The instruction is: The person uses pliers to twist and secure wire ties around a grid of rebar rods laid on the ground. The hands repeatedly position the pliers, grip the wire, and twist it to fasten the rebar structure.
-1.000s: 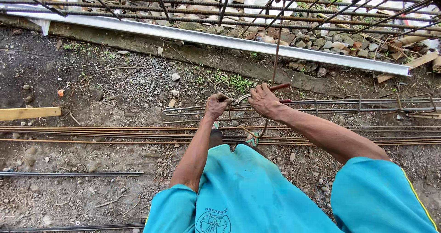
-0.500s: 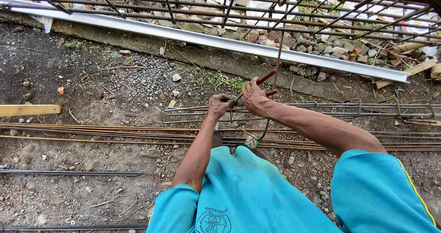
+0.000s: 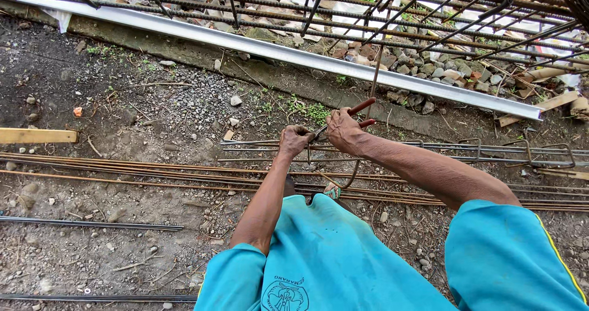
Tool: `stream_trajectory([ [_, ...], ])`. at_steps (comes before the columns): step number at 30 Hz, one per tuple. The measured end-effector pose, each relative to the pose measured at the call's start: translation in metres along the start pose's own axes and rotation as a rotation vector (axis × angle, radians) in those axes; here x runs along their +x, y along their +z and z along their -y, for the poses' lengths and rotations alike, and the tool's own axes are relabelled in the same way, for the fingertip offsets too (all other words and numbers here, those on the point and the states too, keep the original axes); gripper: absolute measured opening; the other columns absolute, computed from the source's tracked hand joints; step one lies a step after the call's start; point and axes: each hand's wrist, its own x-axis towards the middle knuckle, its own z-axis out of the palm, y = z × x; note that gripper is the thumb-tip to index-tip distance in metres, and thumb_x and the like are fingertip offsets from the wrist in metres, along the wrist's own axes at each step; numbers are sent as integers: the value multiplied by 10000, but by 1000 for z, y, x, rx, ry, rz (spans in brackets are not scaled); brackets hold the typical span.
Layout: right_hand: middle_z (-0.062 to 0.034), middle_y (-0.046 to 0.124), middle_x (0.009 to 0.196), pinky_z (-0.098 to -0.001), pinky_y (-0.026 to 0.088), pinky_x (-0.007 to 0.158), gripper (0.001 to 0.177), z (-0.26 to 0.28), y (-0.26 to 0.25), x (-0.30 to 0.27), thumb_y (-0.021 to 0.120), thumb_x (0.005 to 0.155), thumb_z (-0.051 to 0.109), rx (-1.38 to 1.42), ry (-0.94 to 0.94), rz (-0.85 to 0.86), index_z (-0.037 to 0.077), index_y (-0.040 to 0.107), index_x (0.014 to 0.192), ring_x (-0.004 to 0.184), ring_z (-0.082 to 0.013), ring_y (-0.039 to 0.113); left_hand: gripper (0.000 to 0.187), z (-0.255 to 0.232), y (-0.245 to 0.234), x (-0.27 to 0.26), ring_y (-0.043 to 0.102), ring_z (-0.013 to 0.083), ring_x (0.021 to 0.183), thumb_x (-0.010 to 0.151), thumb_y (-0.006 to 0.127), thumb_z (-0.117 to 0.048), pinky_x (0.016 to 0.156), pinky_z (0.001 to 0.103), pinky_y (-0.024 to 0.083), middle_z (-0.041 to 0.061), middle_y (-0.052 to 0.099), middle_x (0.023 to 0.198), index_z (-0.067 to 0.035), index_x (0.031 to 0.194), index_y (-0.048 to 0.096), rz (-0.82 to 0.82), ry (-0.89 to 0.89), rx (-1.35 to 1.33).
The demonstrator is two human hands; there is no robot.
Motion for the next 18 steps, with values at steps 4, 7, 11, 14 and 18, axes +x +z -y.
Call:
stream_trajectory([
  [4, -168, 634, 933, -536, 532, 656, 259, 3, 30, 13, 453, 951, 62, 81, 3, -19, 21, 691, 1045, 909, -351, 645, 151, -20, -7, -15, 717, 281, 943, 747, 782, -398, 818, 425, 550, 16, 756, 849, -293, 854, 796, 10, 18, 2],
  [7, -105, 694, 780, -473, 577, 513, 214, 5, 59, 39, 528, 905, 115, 378, 48, 139, 71, 737, 914, 707, -275, 698, 249, -39, 0, -33, 631, 277, 1125, 893, 662, -136, 1047, 463, 465, 46, 708, 1069, -224, 1108, 753, 43, 235, -69],
  [11, -124, 735, 912, -529, 565, 740, 323, -24, 35, 26, 636, 795, 288, 811, 41, 402, 112, 736, 1045, 841, -304, 714, 754, -47, 45, -42, 494, 319, 1290, 694, 851, -385, 1135, 587, 352, 107, 536, 1256, -150, 1323, 509, 73, 410, 426],
  [14, -174, 695, 874, -606, 544, 852, 385, -35, 121, 64, 666, 767, 321, 1216, 1, 519, 91, 681, 1075, 871, -365, 719, 531, -45, 74, -22, 532, 264, 1221, 822, 747, -343, 1081, 483, 422, 77, 532, 1183, -130, 1237, 493, -6, 446, 557],
  [18, -246, 728, 1013, -618, 504, 990, 667, -45, 12, -43, 731, 807, 599, 981, 35, 204, 24, 708, 1144, 1065, -398, 696, 411, -43, 79, -26, 583, 230, 1073, 825, 760, -337, 924, 411, 501, 36, 546, 1011, -169, 1064, 472, -61, 545, 533],
])
